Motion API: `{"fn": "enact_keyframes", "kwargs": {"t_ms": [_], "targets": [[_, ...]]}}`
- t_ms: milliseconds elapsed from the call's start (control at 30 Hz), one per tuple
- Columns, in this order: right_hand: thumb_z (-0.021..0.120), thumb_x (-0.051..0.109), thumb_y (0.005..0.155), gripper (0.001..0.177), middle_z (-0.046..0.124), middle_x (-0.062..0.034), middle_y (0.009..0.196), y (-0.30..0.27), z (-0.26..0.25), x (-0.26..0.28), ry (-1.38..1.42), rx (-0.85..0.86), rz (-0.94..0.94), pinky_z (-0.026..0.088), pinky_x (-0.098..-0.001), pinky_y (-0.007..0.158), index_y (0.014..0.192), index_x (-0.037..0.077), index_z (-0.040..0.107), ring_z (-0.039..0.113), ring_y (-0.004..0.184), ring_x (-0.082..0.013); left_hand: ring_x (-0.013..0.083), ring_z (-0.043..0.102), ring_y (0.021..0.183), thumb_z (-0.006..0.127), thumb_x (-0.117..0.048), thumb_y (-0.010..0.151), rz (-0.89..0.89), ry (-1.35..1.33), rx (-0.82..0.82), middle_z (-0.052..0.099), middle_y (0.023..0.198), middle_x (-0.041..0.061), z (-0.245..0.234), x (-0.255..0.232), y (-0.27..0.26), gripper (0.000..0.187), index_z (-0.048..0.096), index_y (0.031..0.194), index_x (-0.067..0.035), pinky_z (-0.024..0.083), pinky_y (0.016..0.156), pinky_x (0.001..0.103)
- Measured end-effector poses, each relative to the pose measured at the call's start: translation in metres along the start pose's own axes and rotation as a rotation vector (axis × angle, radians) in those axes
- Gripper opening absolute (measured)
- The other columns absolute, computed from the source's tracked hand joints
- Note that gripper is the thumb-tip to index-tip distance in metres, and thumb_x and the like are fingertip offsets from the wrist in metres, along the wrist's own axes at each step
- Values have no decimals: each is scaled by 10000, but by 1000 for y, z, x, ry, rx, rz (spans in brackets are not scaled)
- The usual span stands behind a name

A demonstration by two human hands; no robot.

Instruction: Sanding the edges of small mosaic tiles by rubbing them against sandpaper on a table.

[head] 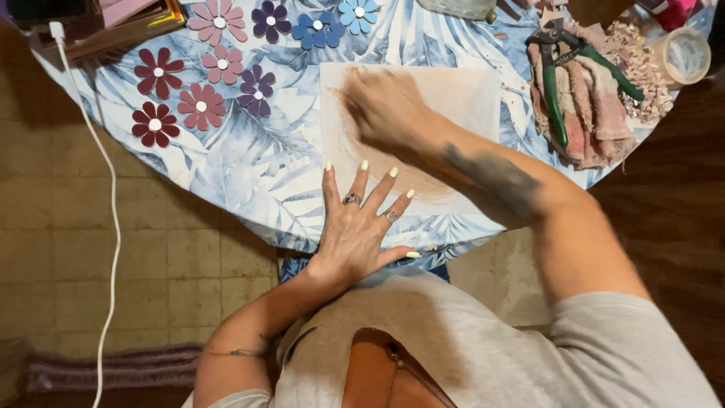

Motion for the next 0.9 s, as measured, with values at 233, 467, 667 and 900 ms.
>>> {"fn": "enact_keyframes", "kwargs": {"t_ms": [233,467,667,900], "targets": [[430,231,819,144,519,-96,646,-89,-43,6,-5,59,10,436,-473,481,883,123,501,557,600,-340,431,393,1121,509,-672,621,10,8,-41,418,1236,145,2,1,1,745,490,1169,-168,22,910,694],[426,252,778,108,504,-41,636,-124,-41,6,-136,114,136,438,-404,469,826,170,477,562,602,-276,451,374,1128,494,-705,595,24,18,45,418,1240,148,-7,-3,2,789,493,1169,-164,-9,924,694],[400,167,816,137,431,-8,554,6,-6,3,-42,0,-40,338,-323,410,695,121,445,411,478,-195,424,404,1123,501,-747,571,15,115,6,424,1242,119,-1,-4,-1,825,481,1189,-200,65,907,676],[413,230,803,94,502,-60,627,-130,-66,14,-97,84,94,421,-427,438,798,158,473,557,575,-311,452,400,1096,552,-678,577,36,25,23,426,1218,154,-5,-1,3,789,485,1170,-163,-18,886,728]]}}
Point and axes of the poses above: each hand's wrist, its own y-axis towards the middle knuckle, its own z-axis out of the palm, x = y × z, the point moved 1 cm from there along y, towards the middle knuckle
